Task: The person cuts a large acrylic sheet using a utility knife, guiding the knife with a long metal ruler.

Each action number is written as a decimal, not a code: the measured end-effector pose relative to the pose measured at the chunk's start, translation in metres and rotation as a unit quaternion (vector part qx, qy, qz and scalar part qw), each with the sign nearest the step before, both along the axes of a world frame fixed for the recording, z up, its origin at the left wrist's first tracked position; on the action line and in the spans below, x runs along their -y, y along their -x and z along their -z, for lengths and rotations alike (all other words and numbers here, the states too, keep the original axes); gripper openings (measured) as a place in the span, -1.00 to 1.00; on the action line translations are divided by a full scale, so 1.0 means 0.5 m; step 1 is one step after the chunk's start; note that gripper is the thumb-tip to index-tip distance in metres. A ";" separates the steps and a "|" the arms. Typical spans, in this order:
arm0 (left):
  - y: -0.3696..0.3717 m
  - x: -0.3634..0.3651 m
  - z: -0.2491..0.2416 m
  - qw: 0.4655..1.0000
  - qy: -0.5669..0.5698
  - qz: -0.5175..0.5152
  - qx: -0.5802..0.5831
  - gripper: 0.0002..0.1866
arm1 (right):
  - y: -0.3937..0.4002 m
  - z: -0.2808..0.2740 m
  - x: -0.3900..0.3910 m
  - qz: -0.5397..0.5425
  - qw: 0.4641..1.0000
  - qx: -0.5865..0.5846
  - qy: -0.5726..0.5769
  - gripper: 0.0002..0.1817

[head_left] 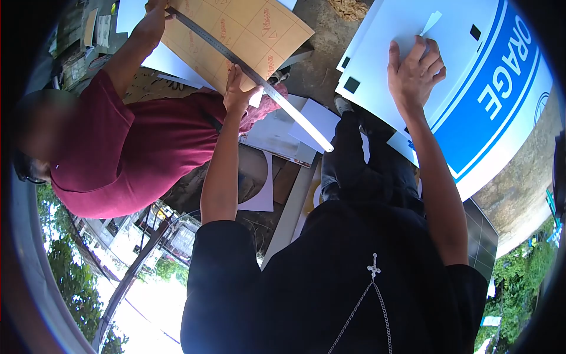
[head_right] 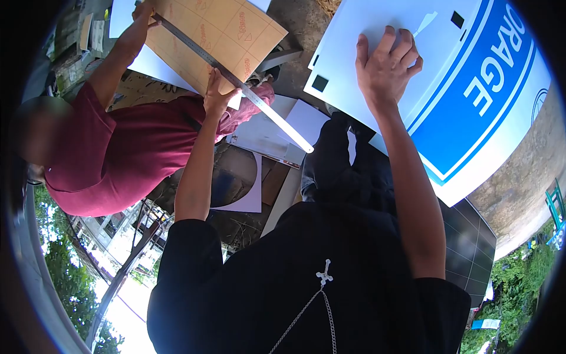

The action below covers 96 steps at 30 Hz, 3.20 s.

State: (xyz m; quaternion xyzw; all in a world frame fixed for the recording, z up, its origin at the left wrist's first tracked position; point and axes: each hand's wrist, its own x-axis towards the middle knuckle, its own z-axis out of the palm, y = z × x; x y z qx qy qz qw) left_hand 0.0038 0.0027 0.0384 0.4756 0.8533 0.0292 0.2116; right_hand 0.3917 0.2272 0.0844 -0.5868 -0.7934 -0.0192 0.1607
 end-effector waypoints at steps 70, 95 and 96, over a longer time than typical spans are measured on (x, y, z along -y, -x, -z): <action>-0.001 0.009 0.010 0.997 -0.062 -0.011 0.041 0.17 | 0.002 -0.008 0.000 -0.002 1.000 0.020 0.022 -0.41; -0.027 -0.236 -0.122 0.952 0.198 -0.233 0.016 -0.64 | 0.002 -0.006 0.000 0.003 1.000 0.016 0.018 -0.42; -0.072 -0.230 -0.163 0.960 0.158 -0.232 0.009 -0.63 | 0.003 -0.007 0.000 0.003 1.000 0.013 0.020 -0.42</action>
